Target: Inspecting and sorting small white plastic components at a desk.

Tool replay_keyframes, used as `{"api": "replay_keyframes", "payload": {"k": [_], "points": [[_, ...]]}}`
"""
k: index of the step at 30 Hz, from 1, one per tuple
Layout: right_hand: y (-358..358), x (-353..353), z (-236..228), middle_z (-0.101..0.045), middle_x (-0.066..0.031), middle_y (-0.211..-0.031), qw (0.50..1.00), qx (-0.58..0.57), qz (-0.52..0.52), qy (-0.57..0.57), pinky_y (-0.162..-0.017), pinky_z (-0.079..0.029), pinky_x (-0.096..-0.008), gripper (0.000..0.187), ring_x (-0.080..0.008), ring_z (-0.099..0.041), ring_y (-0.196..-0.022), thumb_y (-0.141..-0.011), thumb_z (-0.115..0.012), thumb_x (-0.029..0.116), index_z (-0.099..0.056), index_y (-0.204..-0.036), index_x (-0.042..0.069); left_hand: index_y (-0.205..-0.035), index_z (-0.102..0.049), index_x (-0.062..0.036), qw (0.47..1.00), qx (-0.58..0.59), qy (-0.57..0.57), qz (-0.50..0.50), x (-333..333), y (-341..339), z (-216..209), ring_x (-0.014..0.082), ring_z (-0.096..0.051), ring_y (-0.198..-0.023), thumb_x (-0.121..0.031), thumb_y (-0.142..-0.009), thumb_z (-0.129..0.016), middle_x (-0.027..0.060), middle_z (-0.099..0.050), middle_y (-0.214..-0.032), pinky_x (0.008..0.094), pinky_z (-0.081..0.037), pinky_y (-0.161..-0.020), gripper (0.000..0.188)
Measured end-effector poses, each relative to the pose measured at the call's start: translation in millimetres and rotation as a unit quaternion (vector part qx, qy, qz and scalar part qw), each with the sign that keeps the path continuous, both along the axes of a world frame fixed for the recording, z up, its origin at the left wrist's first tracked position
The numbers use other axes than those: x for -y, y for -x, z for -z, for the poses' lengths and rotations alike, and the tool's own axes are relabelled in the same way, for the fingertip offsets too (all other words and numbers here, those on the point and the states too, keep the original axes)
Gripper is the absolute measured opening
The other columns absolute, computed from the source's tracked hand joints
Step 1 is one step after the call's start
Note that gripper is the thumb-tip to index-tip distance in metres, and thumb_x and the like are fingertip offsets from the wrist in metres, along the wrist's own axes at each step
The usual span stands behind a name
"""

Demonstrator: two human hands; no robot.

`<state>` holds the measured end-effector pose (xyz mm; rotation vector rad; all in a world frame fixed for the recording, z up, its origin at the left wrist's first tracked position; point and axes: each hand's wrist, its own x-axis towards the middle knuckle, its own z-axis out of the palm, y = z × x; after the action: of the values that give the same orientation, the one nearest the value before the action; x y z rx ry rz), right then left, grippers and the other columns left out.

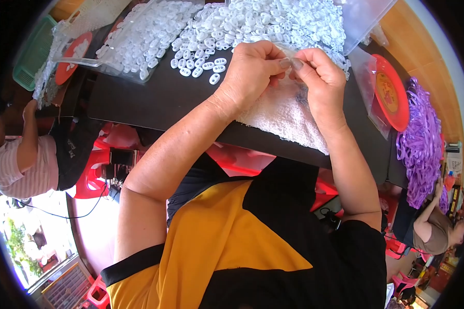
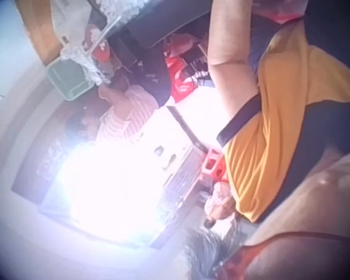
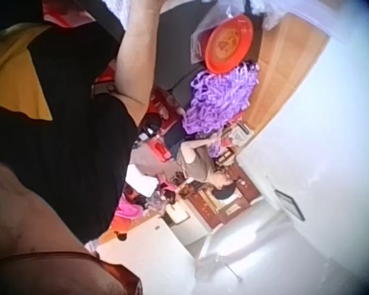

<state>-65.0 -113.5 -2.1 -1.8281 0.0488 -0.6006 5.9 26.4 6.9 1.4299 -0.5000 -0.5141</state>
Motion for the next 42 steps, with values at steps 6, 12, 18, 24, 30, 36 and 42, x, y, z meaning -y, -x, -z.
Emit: {"api": "replay_keyframes", "payload": {"k": [6, 12, 18, 24, 30, 36, 42], "points": [[-0.6, -4.4, -5.1, -0.061, -0.0002, -0.074, 1.0, -0.001, -0.003, -0.017, -0.062, -0.045, -0.0214, 0.003, -0.0062, -0.055, -0.066, -0.087, -0.061, 0.003, -0.061, -0.087, -0.001, -0.084, -0.062, 0.0002, 1.0, -0.008, 0.017, -0.008, 0.4, 0.3, -2.3, 0.006, -0.049, -0.053, -0.008, -0.088, -0.062, 0.0018, -0.057, -0.067, 0.0207, -0.034, -0.042, 0.009], [-2.5, 0.0, -8.9, -0.062, -0.0014, -0.075, 1.0, 0.008, 0.008, 0.024, -0.064, -0.045, -0.0227, 0.004, -0.008, -0.056, -0.069, -0.087, -0.059, 0.001, -0.06, -0.09, -0.001, -0.085, -0.063, 0.0001, 0.997, -0.078, 0.018, -0.002, -1.3, -1.7, -3.7, 0.0077, -0.052, -0.056, -0.009, -0.087, -0.064, 0.0023, -0.059, -0.071, 0.0211, -0.037, -0.045, 0.009], [-0.3, 4.0, -9.6, -0.061, -0.0003, -0.082, 0.995, 0.009, 0.011, 0.095, -0.07, -0.047, -0.0222, 0.006, -0.0071, -0.056, -0.074, -0.092, -0.059, 0.005, -0.06, -0.093, -0.001, -0.087, -0.063, 0.0006, 0.996, -0.082, 0.022, 0.009, -1.6, -4.1, -1.2, 0.0087, -0.053, -0.056, -0.011, -0.087, -0.066, 0.0039, -0.061, -0.072, 0.0224, -0.04, -0.047, 0.012], [-2.5, 3.1, -6.9, -0.065, -0.0052, -0.077, 0.995, 0.031, 0.021, 0.088, -0.065, -0.048, -0.0256, 0.006, -0.0119, -0.059, -0.069, -0.085, -0.058, -0.001, -0.06, -0.091, -0.001, -0.085, -0.062, 0.0011, 0.996, -0.088, 0.026, 0.009, 0.3, -2.6, -0.6, 0.0086, -0.053, -0.054, -0.01, -0.087, -0.066, 0.0041, -0.06, -0.07, 0.0216, -0.038, -0.044, 0.012], [-2.1, -5.8, -8.5, -0.065, -0.004, -0.077, 0.999, -0.005, 0.009, 0.046, -0.064, -0.047, -0.0243, 0.005, -0.0096, -0.059, -0.069, -0.086, -0.059, 0.0, -0.061, -0.091, -0.001, -0.084, -0.062, 0.0011, 0.998, -0.039, 0.037, -0.021, 3.1, 0.5, 3.7, 0.0071, -0.049, -0.052, -0.007, -0.087, -0.063, 0.0029, -0.058, -0.067, 0.0209, -0.035, -0.042, 0.009], [-5.7, 6.9, -16.2, -0.066, -0.0043, -0.085, 0.997, -0.044, 0.061, 0.021, -0.069, -0.049, -0.0249, 0.015, -0.0102, -0.06, -0.076, -0.09, -0.061, 0.01, -0.064, -0.101, 0.0, -0.079, -0.061, 0.0011, 0.995, -0.005, 0.06, -0.074, 11.0, -6.2, 18.0, 0.0091, -0.051, -0.054, -0.006, -0.085, -0.063, 0.0023, -0.058, -0.065, 0.0246, -0.042, -0.049, 0.01], [-26.7, 24.7, -14.8, -0.069, -0.0114, -0.089, 0.978, -0.142, 0.034, 0.151, -0.072, -0.05, -0.0297, 0.019, -0.0168, -0.065, -0.08, -0.083, -0.061, 0.005, -0.066, -0.101, 0.001, -0.081, -0.066, 0.0003, 0.982, 0.146, -0.071, -0.092, 13.7, -10.2, 28.6, 0.0349, -0.066, -0.073, -0.014, -0.077, -0.063, 0.0204, -0.066, -0.079, 0.0409, -0.052, -0.07, 0.015]]}}
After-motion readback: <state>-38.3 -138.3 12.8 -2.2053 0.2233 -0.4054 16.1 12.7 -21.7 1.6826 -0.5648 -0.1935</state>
